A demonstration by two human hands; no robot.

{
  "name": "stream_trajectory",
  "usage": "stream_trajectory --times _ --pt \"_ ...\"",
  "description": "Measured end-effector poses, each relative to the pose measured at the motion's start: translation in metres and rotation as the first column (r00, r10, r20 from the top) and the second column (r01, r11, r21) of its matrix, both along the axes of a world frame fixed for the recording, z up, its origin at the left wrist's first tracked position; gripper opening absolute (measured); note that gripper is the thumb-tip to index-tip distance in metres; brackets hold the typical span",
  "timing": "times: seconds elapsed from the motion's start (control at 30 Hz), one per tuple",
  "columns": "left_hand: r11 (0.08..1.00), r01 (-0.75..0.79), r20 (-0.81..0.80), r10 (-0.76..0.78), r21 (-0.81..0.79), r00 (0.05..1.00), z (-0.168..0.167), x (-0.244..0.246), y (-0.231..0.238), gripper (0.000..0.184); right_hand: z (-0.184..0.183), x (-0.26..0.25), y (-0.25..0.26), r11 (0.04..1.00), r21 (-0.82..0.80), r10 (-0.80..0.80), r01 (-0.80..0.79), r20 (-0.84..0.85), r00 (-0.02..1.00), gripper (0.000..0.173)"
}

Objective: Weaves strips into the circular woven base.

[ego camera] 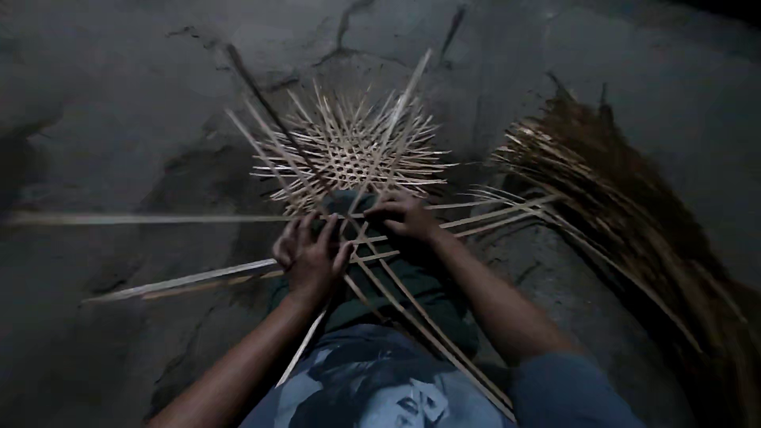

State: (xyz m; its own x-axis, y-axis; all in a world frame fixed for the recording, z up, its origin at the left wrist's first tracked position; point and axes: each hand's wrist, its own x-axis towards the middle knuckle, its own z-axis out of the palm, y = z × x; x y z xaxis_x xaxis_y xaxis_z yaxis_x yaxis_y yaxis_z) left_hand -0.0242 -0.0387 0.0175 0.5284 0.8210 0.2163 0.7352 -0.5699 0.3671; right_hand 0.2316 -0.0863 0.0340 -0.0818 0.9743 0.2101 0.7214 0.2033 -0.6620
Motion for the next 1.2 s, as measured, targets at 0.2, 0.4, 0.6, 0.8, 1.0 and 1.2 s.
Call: stream_trajectory --times 0.2,0.4,0.6,0.8,1.0,1.2 --pt "0.999 0.015 0.002 -0.015 0.050 1.000 -0.003 -0.002 -0.005 0.059 -0.004 0.005 0.001 0.996 0.047 0.074 -0.073 -0.007 0.997 0.030" --pt "1.000 0.006 0.002 -0.006 0.015 1.000 -0.003 0.001 -0.006 0.056 0.002 0.008 -0.004 0.996 0.006 0.094 -0.094 -0.015 0.995 0.037" --pt "1.000 -0.016 -0.007 0.015 -0.014 1.000 -0.004 -0.002 -0.004 0.049 -0.007 0.009 0.000 0.995 0.028 0.098 -0.098 0.015 0.995 0.037" --pt "1.000 -0.011 -0.002 0.011 -0.026 1.000 -0.003 0.001 -0.007 0.046 -0.006 0.009 -0.006 0.996 0.052 0.067 -0.069 0.029 0.997 0.032" --pt "1.000 -0.005 -0.017 0.005 -0.017 1.000 -0.005 0.000 -0.007 0.044 -0.007 0.009 -0.009 0.998 0.050 0.039 -0.042 0.070 0.997 0.030" --pt "1.000 0.004 0.010 -0.004 -0.021 1.000 -0.004 -0.002 -0.008 0.044 -0.005 0.011 -0.010 0.999 0.035 0.019 -0.022 0.092 0.996 0.033"
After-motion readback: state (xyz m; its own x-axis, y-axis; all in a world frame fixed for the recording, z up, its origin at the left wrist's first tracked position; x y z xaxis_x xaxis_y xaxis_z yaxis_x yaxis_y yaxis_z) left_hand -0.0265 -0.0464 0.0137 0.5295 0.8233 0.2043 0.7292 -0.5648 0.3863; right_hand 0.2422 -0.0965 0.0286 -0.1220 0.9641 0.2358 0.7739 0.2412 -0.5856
